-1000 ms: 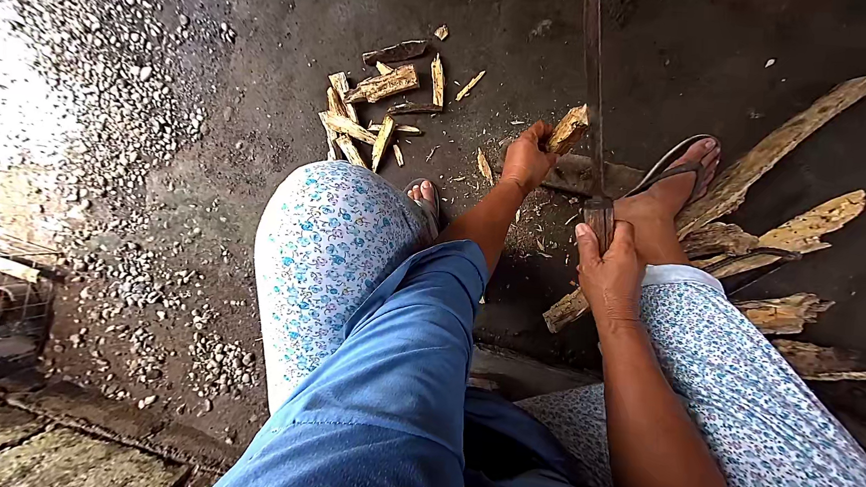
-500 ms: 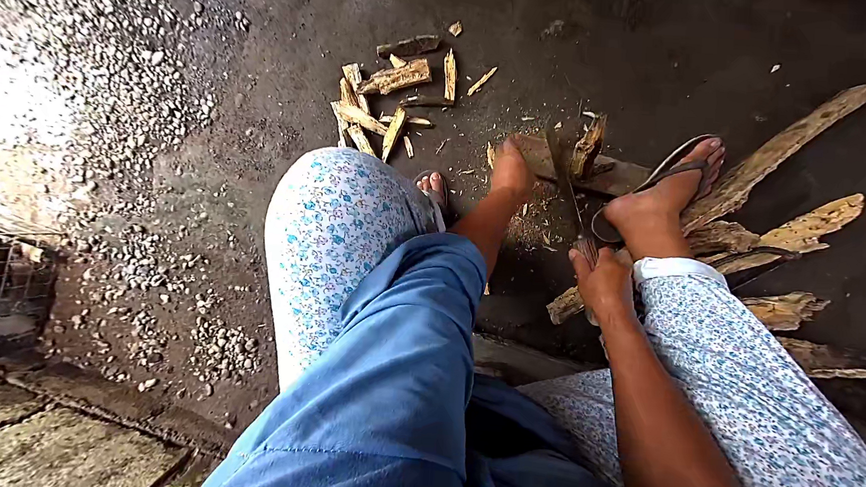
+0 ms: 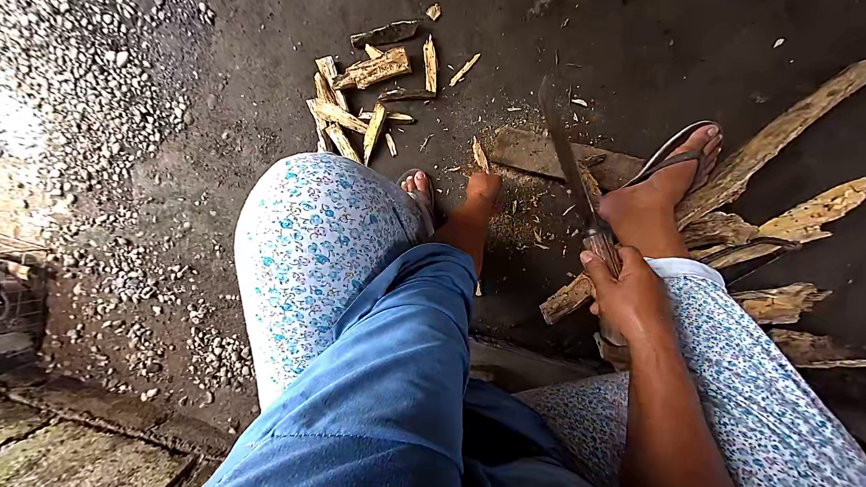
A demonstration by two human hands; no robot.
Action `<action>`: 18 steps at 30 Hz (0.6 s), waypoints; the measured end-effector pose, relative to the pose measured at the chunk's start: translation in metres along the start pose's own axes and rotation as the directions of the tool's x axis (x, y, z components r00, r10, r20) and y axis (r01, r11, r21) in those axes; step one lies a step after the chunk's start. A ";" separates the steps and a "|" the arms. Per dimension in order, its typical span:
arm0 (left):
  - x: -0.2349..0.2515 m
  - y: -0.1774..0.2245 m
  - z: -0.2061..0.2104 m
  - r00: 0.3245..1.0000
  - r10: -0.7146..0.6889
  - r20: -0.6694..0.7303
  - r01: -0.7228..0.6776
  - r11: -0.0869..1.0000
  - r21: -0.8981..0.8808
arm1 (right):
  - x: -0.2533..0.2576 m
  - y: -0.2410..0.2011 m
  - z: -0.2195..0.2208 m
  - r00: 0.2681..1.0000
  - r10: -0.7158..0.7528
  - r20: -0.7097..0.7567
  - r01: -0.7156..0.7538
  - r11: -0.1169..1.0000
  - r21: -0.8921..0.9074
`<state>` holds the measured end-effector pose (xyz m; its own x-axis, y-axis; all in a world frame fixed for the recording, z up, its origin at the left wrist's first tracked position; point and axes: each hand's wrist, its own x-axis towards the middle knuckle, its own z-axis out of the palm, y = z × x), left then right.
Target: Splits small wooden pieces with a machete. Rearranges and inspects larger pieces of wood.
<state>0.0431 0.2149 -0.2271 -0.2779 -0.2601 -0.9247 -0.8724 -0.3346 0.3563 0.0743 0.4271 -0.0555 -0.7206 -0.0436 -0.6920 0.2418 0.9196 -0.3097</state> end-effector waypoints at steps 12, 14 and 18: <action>0.002 -0.023 0.081 0.943 0.199 0.268 -0.323 0.742 0.587 | 0.005 0.002 -0.015 0.989 -0.033 -0.141 0.120 0.729 0.674; 0.003 -0.028 0.087 0.925 0.248 0.287 -0.379 0.628 0.680 | 0.005 0.000 -0.014 0.986 -0.021 -0.167 0.134 0.702 0.700; -0.021 -0.023 0.096 0.914 0.286 0.286 -0.400 0.529 0.749 | 0.005 -0.003 -0.016 0.972 -0.048 -0.229 0.203 0.660 0.723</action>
<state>0.0299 0.3153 -0.2284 -0.6188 -0.0742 -0.7821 -0.6512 0.6054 0.4578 0.0592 0.4305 -0.0474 -0.8609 0.0032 -0.5088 0.4836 0.3160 -0.8163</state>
